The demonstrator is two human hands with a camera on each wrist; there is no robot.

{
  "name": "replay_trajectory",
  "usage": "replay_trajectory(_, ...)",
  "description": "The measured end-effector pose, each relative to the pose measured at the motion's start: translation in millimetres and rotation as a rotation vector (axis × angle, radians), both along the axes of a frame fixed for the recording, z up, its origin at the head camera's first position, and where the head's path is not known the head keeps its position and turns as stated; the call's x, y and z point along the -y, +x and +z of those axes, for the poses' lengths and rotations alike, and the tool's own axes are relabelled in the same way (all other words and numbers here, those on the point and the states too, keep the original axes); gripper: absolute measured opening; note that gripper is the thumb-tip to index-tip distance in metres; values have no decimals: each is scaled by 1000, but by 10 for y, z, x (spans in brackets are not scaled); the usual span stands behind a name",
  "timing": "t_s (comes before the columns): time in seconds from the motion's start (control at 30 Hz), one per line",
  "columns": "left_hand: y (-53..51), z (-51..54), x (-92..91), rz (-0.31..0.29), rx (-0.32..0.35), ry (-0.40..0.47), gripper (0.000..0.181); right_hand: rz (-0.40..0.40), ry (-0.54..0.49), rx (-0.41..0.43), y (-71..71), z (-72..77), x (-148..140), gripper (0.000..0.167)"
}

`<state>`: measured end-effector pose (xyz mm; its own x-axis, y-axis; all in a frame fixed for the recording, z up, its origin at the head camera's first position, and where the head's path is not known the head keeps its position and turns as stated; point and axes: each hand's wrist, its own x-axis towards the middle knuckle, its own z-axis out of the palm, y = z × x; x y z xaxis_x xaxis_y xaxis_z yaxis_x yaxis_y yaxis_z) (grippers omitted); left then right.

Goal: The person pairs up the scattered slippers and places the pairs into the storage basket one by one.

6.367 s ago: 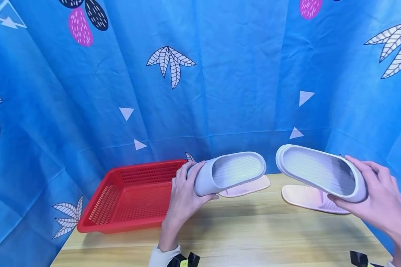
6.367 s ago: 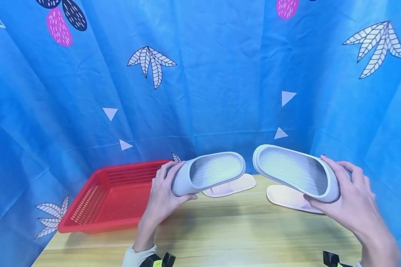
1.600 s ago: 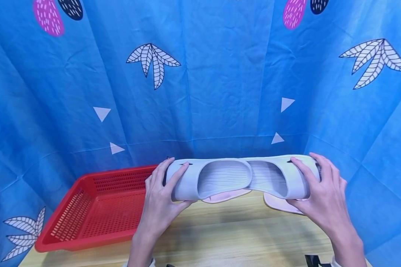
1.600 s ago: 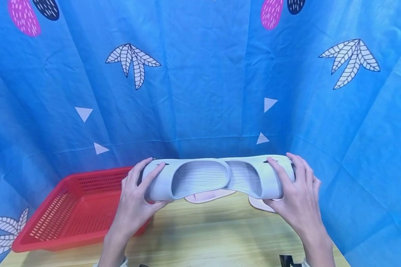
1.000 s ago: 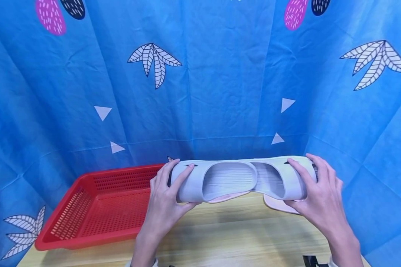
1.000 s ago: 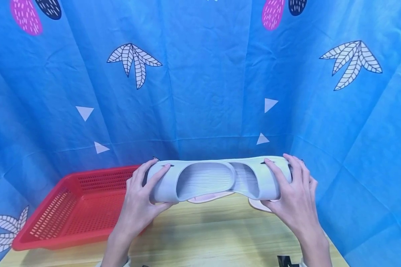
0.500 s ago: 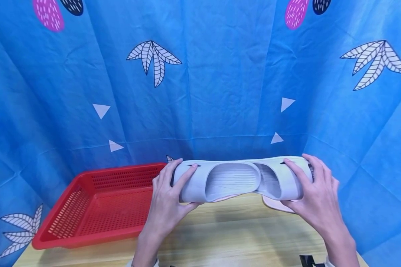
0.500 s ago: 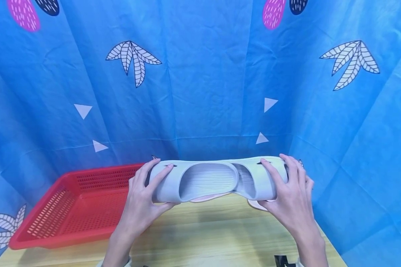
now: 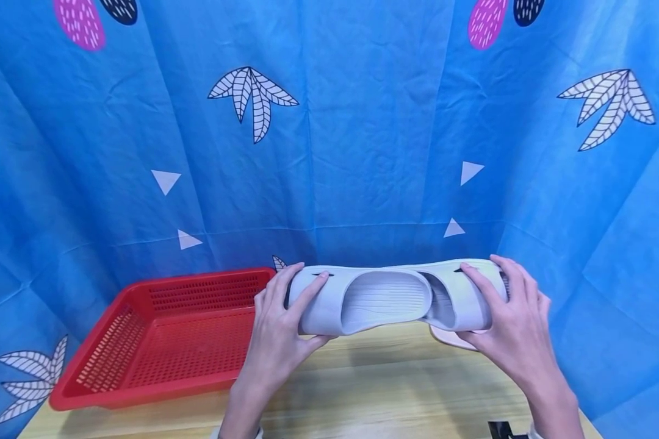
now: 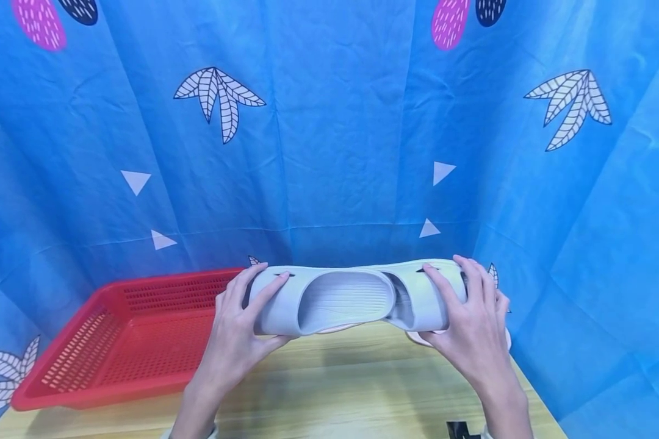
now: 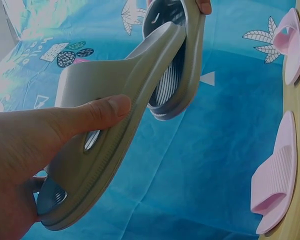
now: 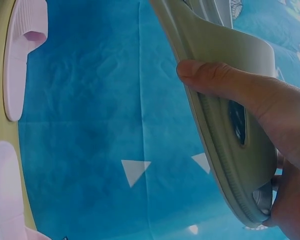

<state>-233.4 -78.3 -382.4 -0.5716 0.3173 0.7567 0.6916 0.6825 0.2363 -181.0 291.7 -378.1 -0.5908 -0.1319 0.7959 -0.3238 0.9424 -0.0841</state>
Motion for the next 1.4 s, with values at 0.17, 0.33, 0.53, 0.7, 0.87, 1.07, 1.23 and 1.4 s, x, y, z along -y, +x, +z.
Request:
replay_trajectory(0.17, -6, -6, -1, -1, -12, -4, 108, -4, 2, 1, -6, -6, 30, 108)
replay_trajectory(0.33, -8, -12, -2, 1, -12, -5, 109, -3, 5, -6, -21, -5, 64, 108)
replay_trajectory(0.53, -4, -12, -15, 3, -5, -6, 108, -3, 14, -5, -35, -7, 96, 109)
replay_trajectory(0.7, -5, -16, -27, -5, -9, -7, 108, -10, 23, 2, -40, -11, 123, 111)
replay_trajectory(0.87, -1, -28, -49, -23, -15, 0, 107, -19, 30, 10, -42, -22, 145, 112)
replay_trajectory(1.07, 0, -33, -79, -30, -21, -1, 108, -15, 34, 22, -52, -41, 173, 112)
replay_trajectory(1.23, -6, -38, -80, -49, -12, 19, 107, -15, 26, 27, -57, -53, 199, 113)
replay_trajectory(1.4, -18, -47, -56, -63, -2, 36, 106, -11, 19, 38, -44, -53, 235, 112)
